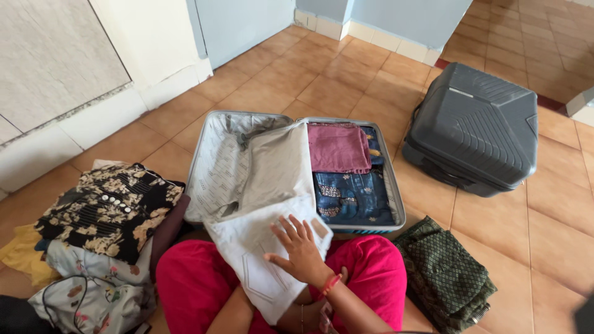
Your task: The person sits on the floor and removes folded clothes from an open suitcase, placing them into a growing pile on the floor. The person handles shirts, pants, and patterned garments one by one, stacking them neatly beside the suitcase.
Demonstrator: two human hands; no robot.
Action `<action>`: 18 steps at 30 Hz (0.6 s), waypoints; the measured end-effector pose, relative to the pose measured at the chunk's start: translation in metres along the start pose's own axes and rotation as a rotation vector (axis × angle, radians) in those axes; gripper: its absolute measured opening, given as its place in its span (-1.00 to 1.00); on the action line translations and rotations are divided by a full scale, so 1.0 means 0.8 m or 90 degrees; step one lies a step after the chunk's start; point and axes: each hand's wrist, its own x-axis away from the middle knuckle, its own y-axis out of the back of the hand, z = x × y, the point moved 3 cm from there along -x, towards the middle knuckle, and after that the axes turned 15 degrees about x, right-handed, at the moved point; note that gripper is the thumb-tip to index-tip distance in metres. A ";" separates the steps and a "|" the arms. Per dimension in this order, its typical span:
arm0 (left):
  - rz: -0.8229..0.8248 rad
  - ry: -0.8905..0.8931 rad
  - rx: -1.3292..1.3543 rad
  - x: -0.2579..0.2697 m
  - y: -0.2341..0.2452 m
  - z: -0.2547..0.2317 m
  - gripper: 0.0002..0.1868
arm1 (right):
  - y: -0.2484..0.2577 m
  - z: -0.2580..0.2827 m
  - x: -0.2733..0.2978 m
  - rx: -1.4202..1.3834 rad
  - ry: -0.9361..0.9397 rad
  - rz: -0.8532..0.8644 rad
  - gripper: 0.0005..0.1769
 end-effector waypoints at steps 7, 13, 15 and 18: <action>0.019 0.051 -0.023 -0.008 0.007 0.011 -0.31 | -0.073 -0.069 -0.002 0.032 -0.012 0.098 -0.18; 0.031 0.088 -0.043 -0.009 0.014 0.021 -0.33 | -0.120 -0.188 0.043 -0.020 -0.272 0.054 -0.28; 0.037 0.097 -0.054 -0.014 0.014 0.023 -0.33 | -0.128 -0.230 0.081 -0.059 -0.340 -0.026 -0.33; 0.044 0.111 -0.067 -0.024 0.015 0.031 -0.34 | -0.127 -0.271 0.145 -0.277 -0.414 -0.213 -0.40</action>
